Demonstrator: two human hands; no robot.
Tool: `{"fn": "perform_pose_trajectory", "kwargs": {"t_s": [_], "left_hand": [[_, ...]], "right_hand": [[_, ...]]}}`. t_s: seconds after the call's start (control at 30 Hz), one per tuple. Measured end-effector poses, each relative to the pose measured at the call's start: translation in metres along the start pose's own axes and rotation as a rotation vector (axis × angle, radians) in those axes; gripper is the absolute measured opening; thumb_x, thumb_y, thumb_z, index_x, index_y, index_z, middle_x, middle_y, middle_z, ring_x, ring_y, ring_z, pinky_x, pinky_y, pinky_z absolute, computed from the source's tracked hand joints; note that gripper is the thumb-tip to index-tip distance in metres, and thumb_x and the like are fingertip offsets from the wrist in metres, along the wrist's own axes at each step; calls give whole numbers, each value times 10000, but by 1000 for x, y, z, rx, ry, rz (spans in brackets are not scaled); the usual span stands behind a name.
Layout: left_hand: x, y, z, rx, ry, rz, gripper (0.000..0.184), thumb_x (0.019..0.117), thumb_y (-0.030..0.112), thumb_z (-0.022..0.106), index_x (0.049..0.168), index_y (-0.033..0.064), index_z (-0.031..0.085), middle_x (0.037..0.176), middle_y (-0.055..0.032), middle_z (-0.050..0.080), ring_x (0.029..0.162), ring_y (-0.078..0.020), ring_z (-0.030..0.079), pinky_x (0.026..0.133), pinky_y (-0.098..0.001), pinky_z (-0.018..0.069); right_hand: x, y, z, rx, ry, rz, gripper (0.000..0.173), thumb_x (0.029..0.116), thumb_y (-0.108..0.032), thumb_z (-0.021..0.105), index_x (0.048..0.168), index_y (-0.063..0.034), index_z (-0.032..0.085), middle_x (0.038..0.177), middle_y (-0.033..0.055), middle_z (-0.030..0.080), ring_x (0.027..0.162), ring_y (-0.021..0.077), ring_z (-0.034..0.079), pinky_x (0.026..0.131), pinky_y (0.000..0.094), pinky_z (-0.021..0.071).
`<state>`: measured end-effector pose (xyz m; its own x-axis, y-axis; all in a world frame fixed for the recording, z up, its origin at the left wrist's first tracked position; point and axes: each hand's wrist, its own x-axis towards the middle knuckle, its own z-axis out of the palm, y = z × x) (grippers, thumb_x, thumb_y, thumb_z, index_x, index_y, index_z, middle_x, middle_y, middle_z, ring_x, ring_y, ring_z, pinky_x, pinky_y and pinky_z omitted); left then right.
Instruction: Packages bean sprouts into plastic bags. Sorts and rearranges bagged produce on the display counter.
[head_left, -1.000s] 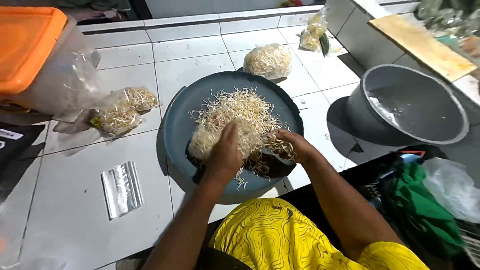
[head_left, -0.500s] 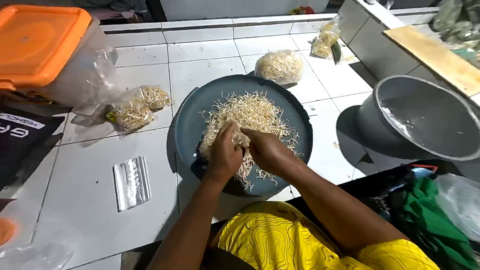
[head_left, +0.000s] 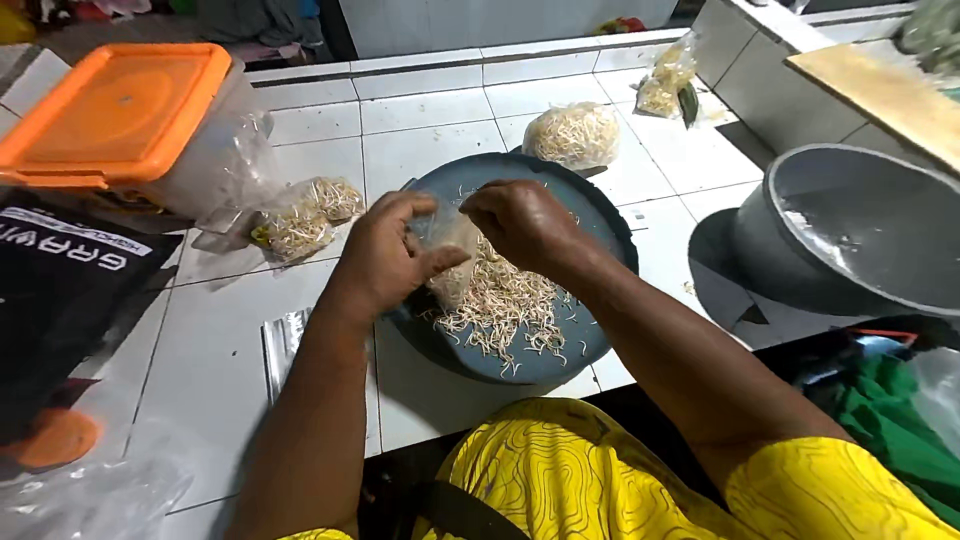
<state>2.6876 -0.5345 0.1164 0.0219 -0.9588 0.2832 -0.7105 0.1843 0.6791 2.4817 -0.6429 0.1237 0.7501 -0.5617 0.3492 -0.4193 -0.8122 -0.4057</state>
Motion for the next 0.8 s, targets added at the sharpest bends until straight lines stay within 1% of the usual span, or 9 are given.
{"fn": "perform_pose_trajectory", "kwargs": {"t_s": [0.07,0.13,0.23,0.3,0.43,0.5,0.57,0.67,0.8], "left_hand": [[1,-10,9,171,10,77,329,923,339,765,1101,64,732,1155,-101,685,895,-199,670,800,-429,584],[-1,-15,14,201,120,116,197,983,249,673,908,75,728,970,-62,692,858,-169,659,783,-401,563],[0,-4,-8,115,292,80,233,1004,255,639,964,48,737,964,-76,696,793,-133,665,731,-339,589],[4,5,-34,95,397,39,281,1007,306,650,1018,38,735,949,-85,692,754,-133,664,704,-329,589],[18,6,-83,263,573,-67,338,968,432,676,987,96,705,815,13,662,637,-31,591,602,-248,512],[24,1,-97,344,586,-125,340,958,438,677,986,99,692,840,11,654,679,-32,580,654,-258,496],[30,-9,-103,396,579,-189,324,955,407,671,980,84,688,865,-20,662,711,-72,599,689,-301,510],[41,-39,-106,453,511,-352,370,971,366,643,1014,0,672,942,-159,680,794,-248,662,770,-480,551],[47,-108,-107,471,427,-607,402,1007,347,586,1096,-33,679,1057,-251,696,915,-387,705,885,-621,541]], "right_hand": [[-2,4,3,47,65,-1,243,1036,-169,531,1084,-111,762,1081,40,736,933,165,706,850,410,595],[-9,6,2,139,128,-22,223,1030,-188,575,1130,-99,753,1212,59,707,974,134,705,834,335,610],[-28,14,-12,274,118,20,347,1002,-208,649,1335,-111,661,1470,92,552,1107,158,691,852,335,633],[-49,27,-16,308,101,72,368,1014,-228,634,1361,-103,633,1407,87,602,1081,159,701,843,350,639],[-110,62,10,263,5,243,293,1029,-270,609,1280,-134,675,1072,46,721,736,146,687,641,383,610],[-144,80,33,247,-104,355,269,1024,-315,614,1192,-131,715,977,43,735,774,167,699,728,436,614],[-175,89,53,233,-209,440,284,1014,-341,612,1111,-103,731,919,67,733,798,197,704,774,481,600],[-205,92,69,177,-311,517,295,1011,-373,611,1083,-112,728,917,75,726,834,234,707,796,527,589],[-212,87,74,71,-359,574,309,1015,-417,595,1068,-147,735,958,66,735,891,250,714,816,545,581]]}}
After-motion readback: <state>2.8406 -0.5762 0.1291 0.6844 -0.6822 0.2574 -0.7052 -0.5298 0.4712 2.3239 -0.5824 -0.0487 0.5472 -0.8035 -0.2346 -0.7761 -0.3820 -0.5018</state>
